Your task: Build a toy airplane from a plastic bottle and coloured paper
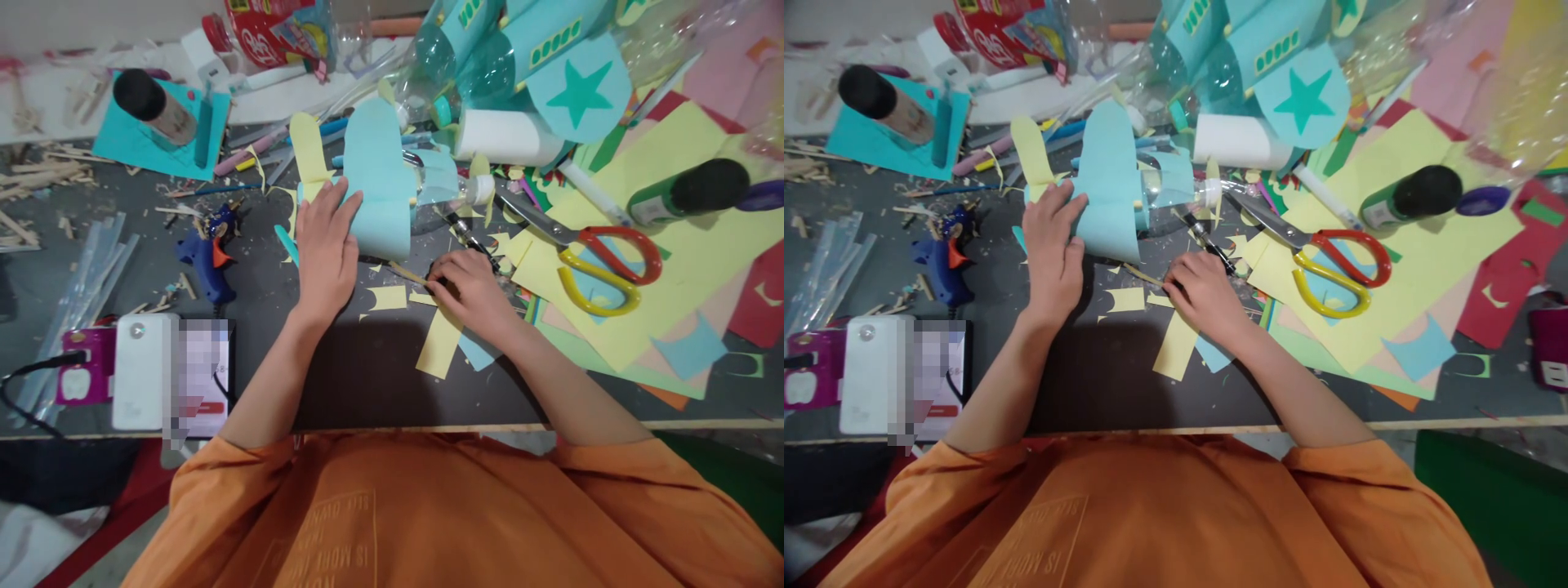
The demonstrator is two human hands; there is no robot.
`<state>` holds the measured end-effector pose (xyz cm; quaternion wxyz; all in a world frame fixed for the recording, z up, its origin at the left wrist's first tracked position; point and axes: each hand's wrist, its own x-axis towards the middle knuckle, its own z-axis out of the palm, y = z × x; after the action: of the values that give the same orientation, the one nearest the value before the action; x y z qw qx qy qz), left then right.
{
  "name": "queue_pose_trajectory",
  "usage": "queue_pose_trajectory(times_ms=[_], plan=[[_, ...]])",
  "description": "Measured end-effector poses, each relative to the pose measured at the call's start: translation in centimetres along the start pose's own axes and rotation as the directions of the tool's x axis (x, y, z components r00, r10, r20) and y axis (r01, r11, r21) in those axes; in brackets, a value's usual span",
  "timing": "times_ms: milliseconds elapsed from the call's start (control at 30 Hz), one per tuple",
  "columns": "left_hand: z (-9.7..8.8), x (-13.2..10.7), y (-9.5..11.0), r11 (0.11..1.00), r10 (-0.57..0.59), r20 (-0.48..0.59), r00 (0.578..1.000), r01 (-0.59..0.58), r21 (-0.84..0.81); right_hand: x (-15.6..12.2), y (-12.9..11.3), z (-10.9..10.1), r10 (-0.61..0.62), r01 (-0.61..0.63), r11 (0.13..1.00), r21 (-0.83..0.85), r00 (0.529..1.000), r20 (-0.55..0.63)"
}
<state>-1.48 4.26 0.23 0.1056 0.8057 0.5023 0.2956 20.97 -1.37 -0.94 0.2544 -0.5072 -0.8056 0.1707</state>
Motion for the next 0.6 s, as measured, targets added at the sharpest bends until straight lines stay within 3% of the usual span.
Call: queue_pose_trajectory(times_ms=[100,200,400,500,600], plan=[[0.0,-0.1,0.1,1.000,0.004,-0.013,1.000,-0.004,0.019,0.0,-0.2,-0.3,-0.101,0.104,0.992,0.071,0.994,-0.036],[0.1,-0.3,0.4,1.000,0.001,-0.005,1.000,-0.001,0.011,-0.4,-0.6,-0.9,-0.174,0.203,0.953,0.226,0.974,-0.143],[0.8,-0.8,1.6,0.997,0.070,-0.037,0.997,-0.069,0.019,-1.0,-0.6,-1.3,0.030,0.062,0.938,0.341,0.966,-0.258],[0.7,-0.8,1.8,0.995,0.093,-0.088,0.992,-0.090,0.032,-0.8,-0.5,-1.3,0.009,0.084,0.962,0.261,0.942,-0.335],[0.5,-0.8,1.9,0.996,0.091,-0.096,0.991,-0.088,0.034,-0.6,-0.4,-1.2,-0.006,0.068,0.982,0.178,0.944,-0.331]])
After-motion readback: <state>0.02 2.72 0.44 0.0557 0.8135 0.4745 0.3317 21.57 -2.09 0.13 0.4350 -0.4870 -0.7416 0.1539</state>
